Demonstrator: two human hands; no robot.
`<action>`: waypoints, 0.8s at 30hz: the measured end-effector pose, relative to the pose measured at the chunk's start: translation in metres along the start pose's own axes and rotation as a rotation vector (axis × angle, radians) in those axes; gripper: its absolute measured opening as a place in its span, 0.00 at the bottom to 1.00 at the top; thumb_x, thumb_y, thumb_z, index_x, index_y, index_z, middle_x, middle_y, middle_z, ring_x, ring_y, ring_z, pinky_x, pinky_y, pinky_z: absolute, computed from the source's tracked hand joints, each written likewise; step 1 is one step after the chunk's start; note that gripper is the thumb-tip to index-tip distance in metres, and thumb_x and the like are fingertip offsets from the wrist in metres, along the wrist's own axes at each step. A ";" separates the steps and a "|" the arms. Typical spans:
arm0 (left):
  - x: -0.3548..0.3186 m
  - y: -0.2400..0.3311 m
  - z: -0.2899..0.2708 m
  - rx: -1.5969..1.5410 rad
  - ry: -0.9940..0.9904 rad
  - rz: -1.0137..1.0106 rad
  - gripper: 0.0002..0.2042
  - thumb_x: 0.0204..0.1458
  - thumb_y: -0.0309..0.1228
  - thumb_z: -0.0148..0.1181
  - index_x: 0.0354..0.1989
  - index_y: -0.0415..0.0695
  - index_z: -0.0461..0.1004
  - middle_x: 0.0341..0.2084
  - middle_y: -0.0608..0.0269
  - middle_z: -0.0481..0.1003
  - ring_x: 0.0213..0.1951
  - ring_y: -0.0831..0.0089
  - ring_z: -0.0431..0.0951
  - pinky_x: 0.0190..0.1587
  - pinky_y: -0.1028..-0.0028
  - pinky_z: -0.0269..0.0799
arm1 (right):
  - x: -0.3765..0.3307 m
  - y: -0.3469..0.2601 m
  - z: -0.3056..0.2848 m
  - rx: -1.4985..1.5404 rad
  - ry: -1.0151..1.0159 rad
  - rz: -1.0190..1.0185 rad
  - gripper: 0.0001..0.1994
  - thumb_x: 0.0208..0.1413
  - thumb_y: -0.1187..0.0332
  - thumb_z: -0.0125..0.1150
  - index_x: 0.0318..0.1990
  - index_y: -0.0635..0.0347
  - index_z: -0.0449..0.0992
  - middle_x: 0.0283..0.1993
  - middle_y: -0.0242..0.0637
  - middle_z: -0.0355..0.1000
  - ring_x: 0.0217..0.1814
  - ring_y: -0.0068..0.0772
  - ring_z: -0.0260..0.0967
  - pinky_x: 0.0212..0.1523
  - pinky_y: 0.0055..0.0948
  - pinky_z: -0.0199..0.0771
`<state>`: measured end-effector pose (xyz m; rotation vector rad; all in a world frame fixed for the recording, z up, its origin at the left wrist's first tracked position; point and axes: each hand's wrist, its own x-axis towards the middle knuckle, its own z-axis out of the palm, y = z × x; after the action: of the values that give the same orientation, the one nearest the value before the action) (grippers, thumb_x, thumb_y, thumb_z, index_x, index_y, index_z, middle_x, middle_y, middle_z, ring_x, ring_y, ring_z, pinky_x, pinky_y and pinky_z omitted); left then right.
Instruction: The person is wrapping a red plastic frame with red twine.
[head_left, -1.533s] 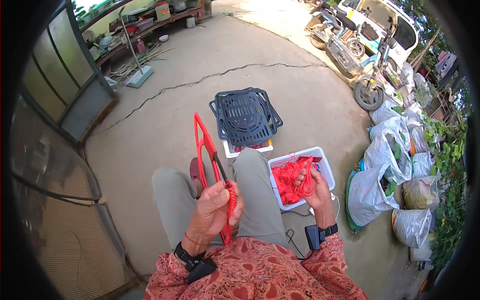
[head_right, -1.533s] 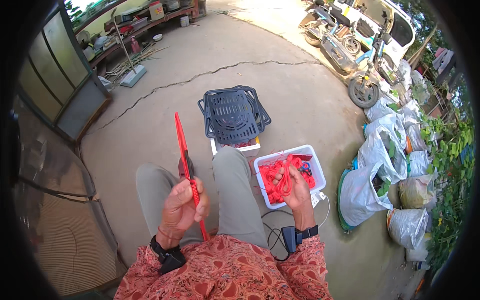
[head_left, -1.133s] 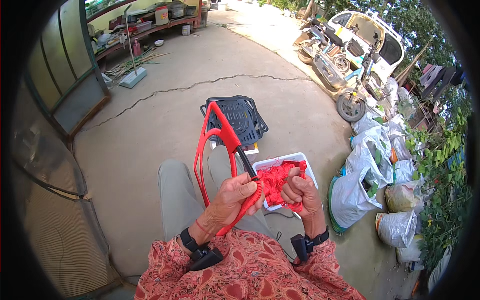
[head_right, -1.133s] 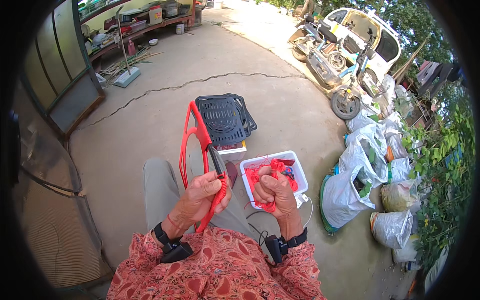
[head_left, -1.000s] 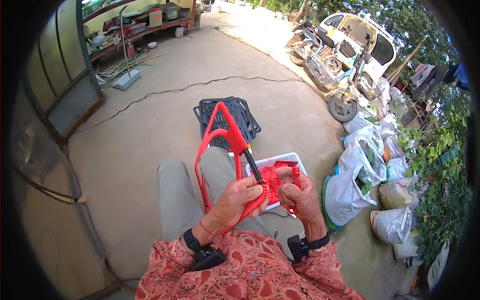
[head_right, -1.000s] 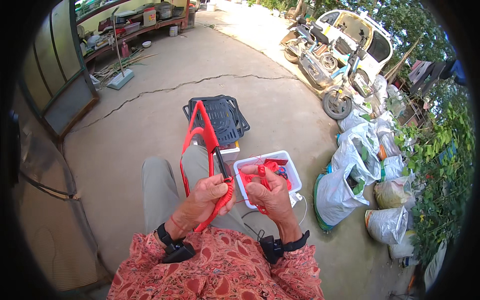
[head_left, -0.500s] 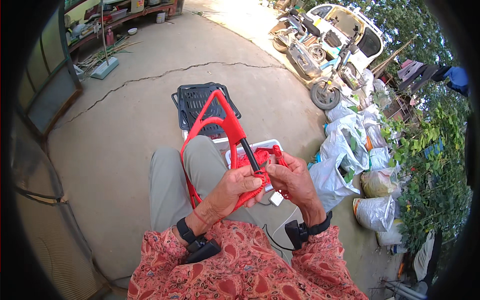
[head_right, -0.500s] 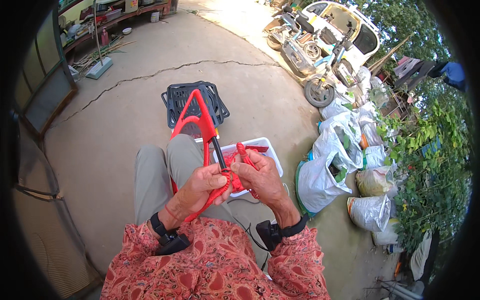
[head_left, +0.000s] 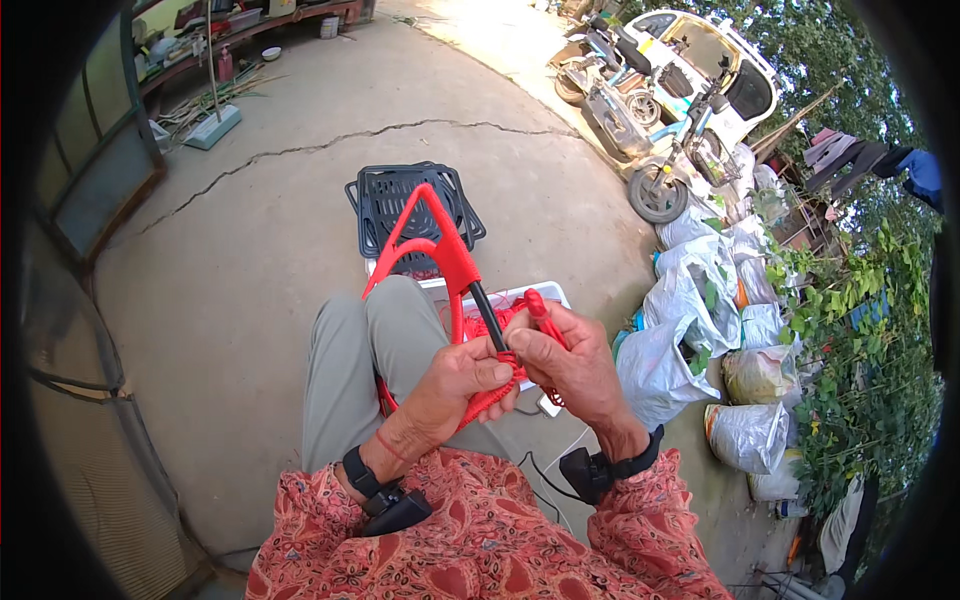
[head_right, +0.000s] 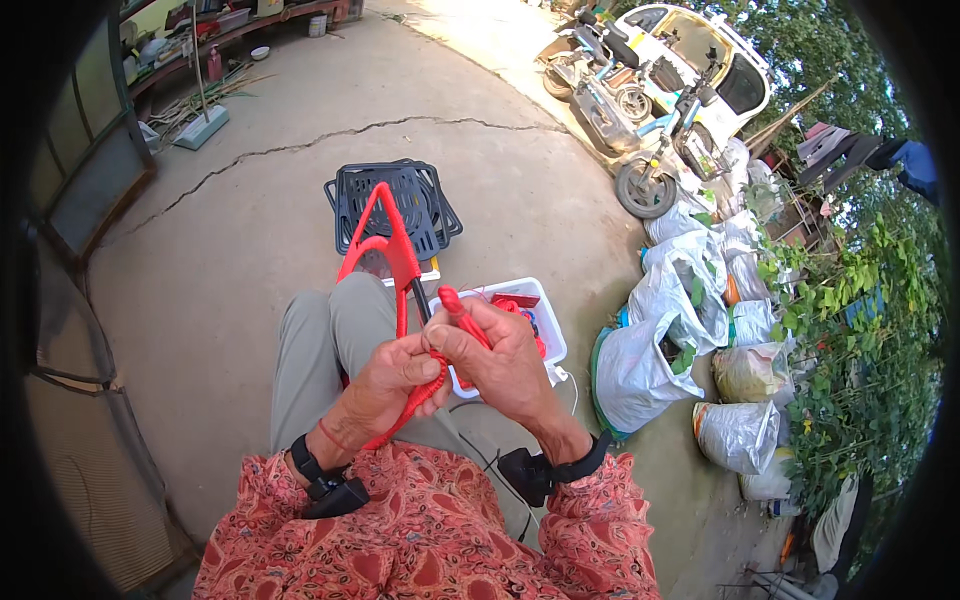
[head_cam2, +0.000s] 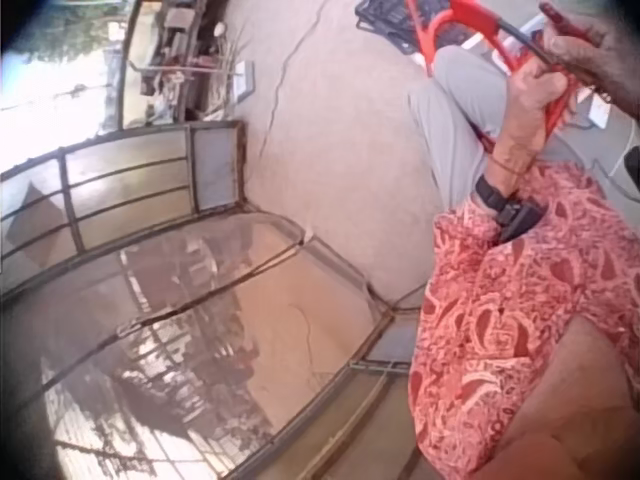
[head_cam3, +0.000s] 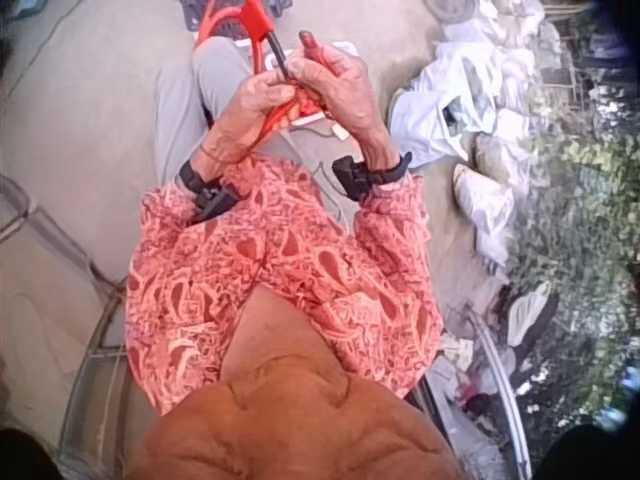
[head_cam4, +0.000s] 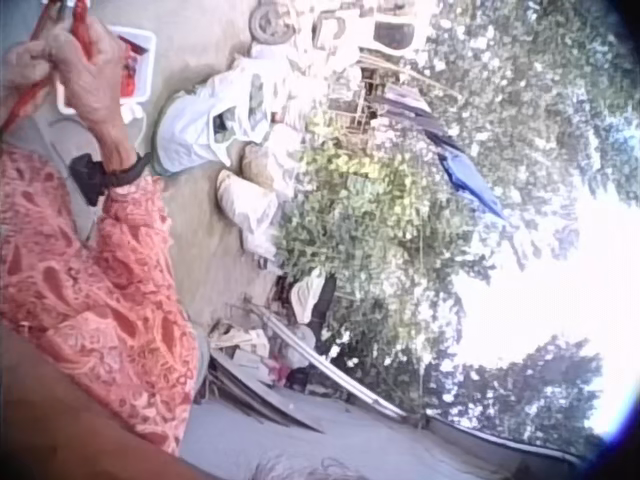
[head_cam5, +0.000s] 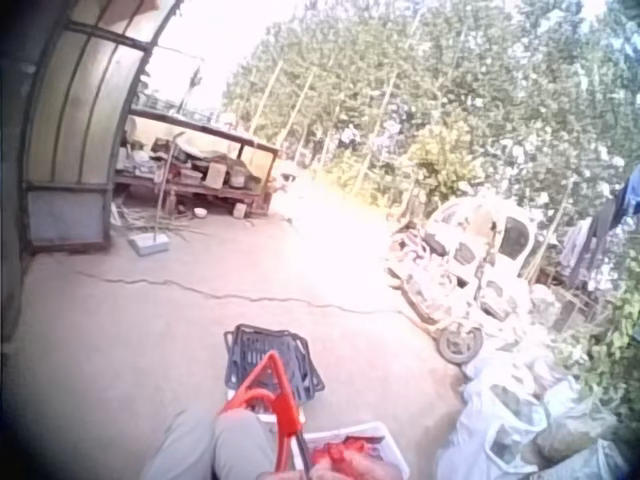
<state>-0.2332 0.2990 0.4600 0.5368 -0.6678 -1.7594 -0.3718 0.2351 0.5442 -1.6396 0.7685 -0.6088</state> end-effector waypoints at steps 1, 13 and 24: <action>-0.001 0.002 0.001 0.014 0.026 0.009 0.13 0.56 0.37 0.52 0.40 0.39 0.68 0.20 0.60 0.72 0.20 0.79 0.70 0.20 0.82 0.62 | 0.006 0.001 -0.004 0.311 0.038 0.149 0.07 0.60 0.69 0.51 0.39 0.64 0.71 0.17 0.24 0.59 0.15 0.13 0.55 0.14 0.18 0.55; -0.029 0.017 -0.011 -0.135 0.036 0.076 0.13 0.59 0.37 0.44 0.36 0.38 0.67 0.16 0.52 0.69 0.16 0.71 0.67 0.20 0.77 0.61 | 0.016 0.048 0.003 0.917 -0.043 0.226 0.06 0.63 0.68 0.46 0.40 0.61 0.67 0.14 0.20 0.47 0.12 0.13 0.46 0.13 0.18 0.48; -0.091 0.047 -0.032 -0.311 -0.099 0.396 0.12 0.60 0.37 0.43 0.35 0.38 0.65 0.15 0.53 0.70 0.16 0.70 0.65 0.20 0.73 0.59 | 0.027 0.068 0.030 0.821 -0.056 0.308 0.06 0.61 0.69 0.49 0.40 0.61 0.68 0.15 0.20 0.48 0.12 0.13 0.45 0.14 0.16 0.46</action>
<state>-0.1543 0.3715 0.4699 0.0939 -0.5131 -1.4814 -0.3431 0.2262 0.4711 -0.7642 0.5953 -0.5497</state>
